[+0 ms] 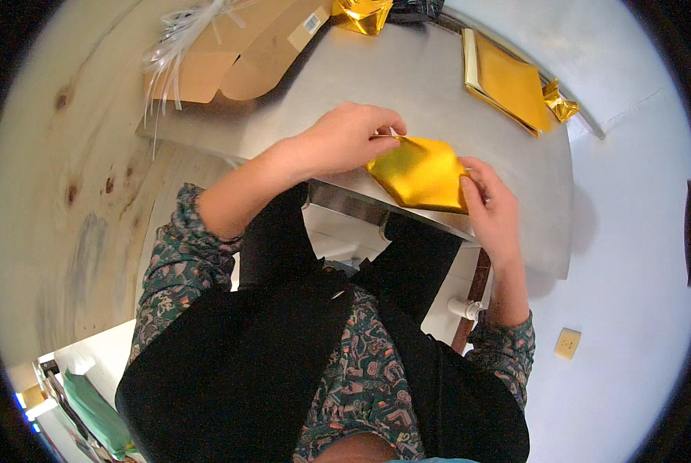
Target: The person folds a yellow sheet of paper by hand on a table, making multiple creases and shaping it into a small origami object. The hands repeatedly fold, press, and adjust the paper until a compact folded form is produced.
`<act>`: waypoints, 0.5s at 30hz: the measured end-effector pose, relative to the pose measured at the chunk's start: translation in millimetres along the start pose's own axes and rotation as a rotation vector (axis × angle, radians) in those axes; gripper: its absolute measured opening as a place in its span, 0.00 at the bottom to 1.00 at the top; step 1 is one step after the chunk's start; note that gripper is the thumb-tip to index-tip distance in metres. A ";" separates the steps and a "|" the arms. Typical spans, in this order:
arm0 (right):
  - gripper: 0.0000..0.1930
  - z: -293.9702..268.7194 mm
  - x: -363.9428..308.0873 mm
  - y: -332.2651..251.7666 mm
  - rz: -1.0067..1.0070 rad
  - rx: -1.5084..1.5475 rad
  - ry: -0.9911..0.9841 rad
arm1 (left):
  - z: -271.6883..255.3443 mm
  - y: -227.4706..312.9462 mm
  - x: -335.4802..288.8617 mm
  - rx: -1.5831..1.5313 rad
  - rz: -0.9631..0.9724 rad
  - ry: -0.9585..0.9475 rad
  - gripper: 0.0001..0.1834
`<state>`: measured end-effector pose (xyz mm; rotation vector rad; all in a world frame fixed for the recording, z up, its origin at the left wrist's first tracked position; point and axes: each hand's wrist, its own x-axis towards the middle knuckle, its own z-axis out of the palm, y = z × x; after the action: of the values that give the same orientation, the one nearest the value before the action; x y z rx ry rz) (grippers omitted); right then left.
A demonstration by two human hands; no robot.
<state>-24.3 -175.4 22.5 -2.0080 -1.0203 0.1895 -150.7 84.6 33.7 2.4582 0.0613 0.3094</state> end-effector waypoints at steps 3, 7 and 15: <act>0.13 8.7 12.4 11.4 -0.026 -0.075 -0.035 | 34.8 -4.9 2.2 0.427 0.100 0.182 0.17; 0.13 13.7 8.4 24.0 -0.003 -0.243 -0.038 | 79.5 1.2 -15.5 0.257 0.213 0.219 0.23; 0.22 34.3 -37.7 -10.1 -0.309 -0.345 0.045 | 91.7 9.8 -26.8 0.265 0.141 0.201 0.32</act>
<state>-71.1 -178.1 0.1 -2.1093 -1.3919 -0.2108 -155.3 18.2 -35.5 2.6911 0.0153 0.6462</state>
